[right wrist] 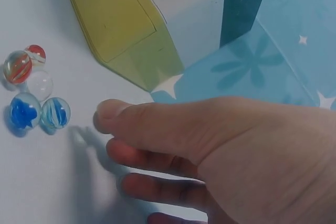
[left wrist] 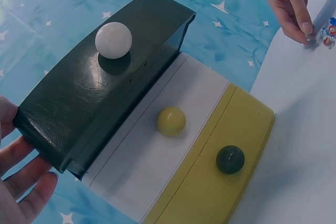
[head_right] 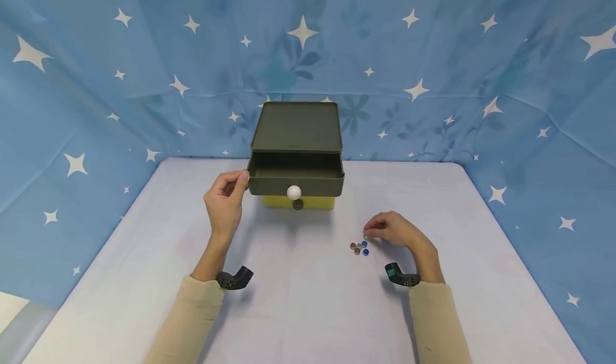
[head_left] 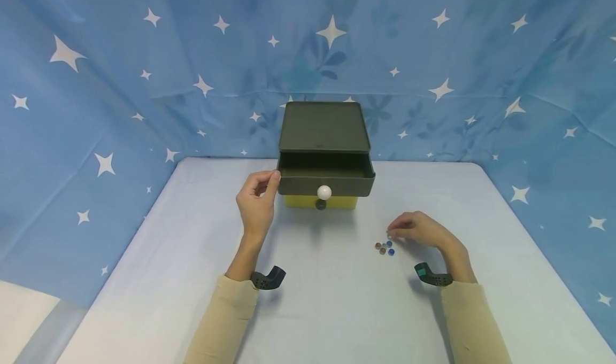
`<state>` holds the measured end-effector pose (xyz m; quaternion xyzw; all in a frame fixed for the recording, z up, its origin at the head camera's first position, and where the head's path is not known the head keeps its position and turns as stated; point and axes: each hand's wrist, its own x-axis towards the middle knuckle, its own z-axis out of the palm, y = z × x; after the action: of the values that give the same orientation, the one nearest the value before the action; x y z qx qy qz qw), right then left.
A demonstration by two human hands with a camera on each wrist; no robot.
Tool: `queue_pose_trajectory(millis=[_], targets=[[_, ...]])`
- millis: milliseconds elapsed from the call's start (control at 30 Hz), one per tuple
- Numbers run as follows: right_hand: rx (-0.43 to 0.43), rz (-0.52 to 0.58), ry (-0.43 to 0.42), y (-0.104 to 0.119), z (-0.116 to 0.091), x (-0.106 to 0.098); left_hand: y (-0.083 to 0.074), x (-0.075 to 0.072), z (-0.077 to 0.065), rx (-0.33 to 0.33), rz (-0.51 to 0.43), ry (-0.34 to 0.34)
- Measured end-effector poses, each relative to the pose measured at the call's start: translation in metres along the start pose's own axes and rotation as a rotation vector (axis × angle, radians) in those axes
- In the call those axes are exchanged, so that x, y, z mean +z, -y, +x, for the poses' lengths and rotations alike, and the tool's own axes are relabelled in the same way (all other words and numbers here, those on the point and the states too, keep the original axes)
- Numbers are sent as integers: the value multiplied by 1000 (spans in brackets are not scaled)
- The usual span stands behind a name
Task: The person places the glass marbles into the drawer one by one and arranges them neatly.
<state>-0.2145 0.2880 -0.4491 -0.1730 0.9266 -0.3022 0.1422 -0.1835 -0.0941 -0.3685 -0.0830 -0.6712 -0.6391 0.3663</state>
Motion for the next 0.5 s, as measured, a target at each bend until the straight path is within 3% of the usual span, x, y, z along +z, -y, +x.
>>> queue_pose_trajectory(millis=[500], targets=[[46, -1, -137, 18, 1, -4, -1, 1, 0, 5, 3, 0]])
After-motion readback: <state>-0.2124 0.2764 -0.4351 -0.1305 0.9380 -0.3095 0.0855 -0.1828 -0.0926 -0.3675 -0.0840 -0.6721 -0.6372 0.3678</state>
